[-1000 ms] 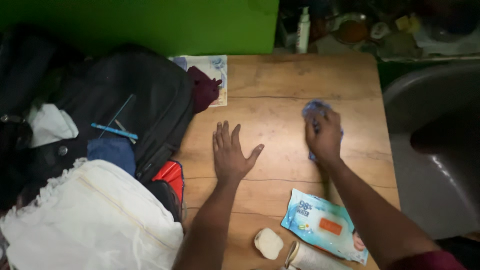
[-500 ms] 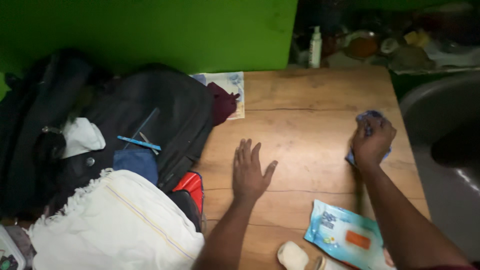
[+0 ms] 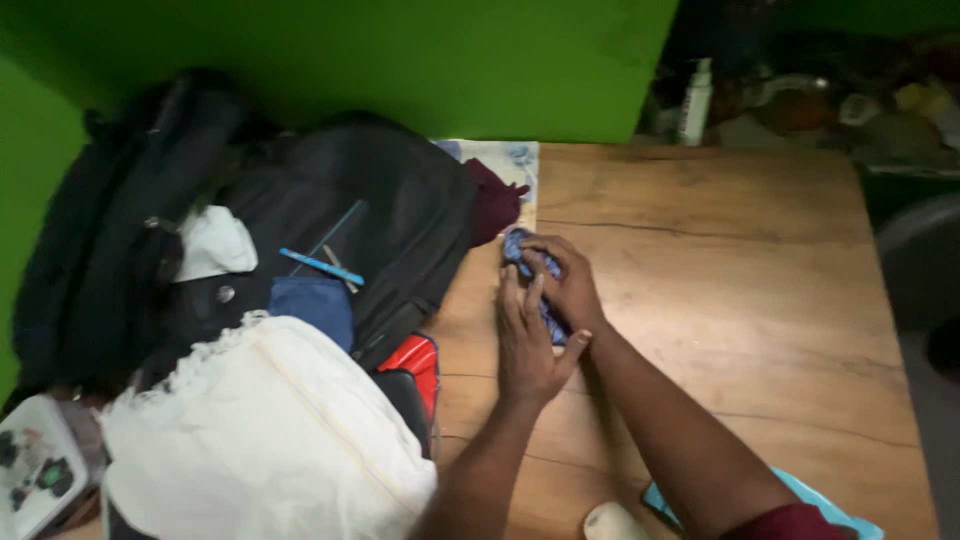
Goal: The person wipes a wooden table surface with a blue cloth. They move a book and a small container aside to clean underneath, then wipe a white cloth and a black laptop case before placing the cloth on top of the case.
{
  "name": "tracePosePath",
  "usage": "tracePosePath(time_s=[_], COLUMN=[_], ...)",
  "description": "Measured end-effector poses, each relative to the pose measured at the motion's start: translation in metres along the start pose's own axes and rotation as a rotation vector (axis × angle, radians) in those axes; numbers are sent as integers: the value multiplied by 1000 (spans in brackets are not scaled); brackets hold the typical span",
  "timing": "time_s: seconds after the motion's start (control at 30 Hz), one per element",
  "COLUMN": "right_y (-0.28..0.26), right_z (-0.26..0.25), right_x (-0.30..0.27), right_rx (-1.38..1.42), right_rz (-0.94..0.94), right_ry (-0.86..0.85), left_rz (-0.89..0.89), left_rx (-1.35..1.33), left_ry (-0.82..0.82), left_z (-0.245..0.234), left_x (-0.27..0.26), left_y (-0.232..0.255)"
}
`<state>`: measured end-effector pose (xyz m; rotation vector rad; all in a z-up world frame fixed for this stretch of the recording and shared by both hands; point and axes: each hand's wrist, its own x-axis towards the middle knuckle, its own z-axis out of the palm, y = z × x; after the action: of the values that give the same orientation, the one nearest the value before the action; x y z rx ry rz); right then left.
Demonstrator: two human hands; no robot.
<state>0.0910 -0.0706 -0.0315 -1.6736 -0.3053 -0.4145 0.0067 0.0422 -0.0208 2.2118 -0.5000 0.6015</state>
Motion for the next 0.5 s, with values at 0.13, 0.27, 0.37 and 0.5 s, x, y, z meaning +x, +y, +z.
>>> tracePosePath(time_s=[0.13,0.27,0.37,0.5], right_y=[-6,-14,-27,-56], right_z=[42,79,112,100], right_x=[-1,-12,-27,-42], right_rx=[-22,-326,-285,-128], right_rz=[-93,-246,23,-149], right_ry=[-208,-277,-433,-586], left_rz=[-63,-303,-237,-302], left_rx=[-22,-303,-231,-340], left_ry=[73,138,198,217], left_z=[-9,-51,-82,-96], left_x=[-6,-33,-37,-26], left_y=[3,8,13,20])
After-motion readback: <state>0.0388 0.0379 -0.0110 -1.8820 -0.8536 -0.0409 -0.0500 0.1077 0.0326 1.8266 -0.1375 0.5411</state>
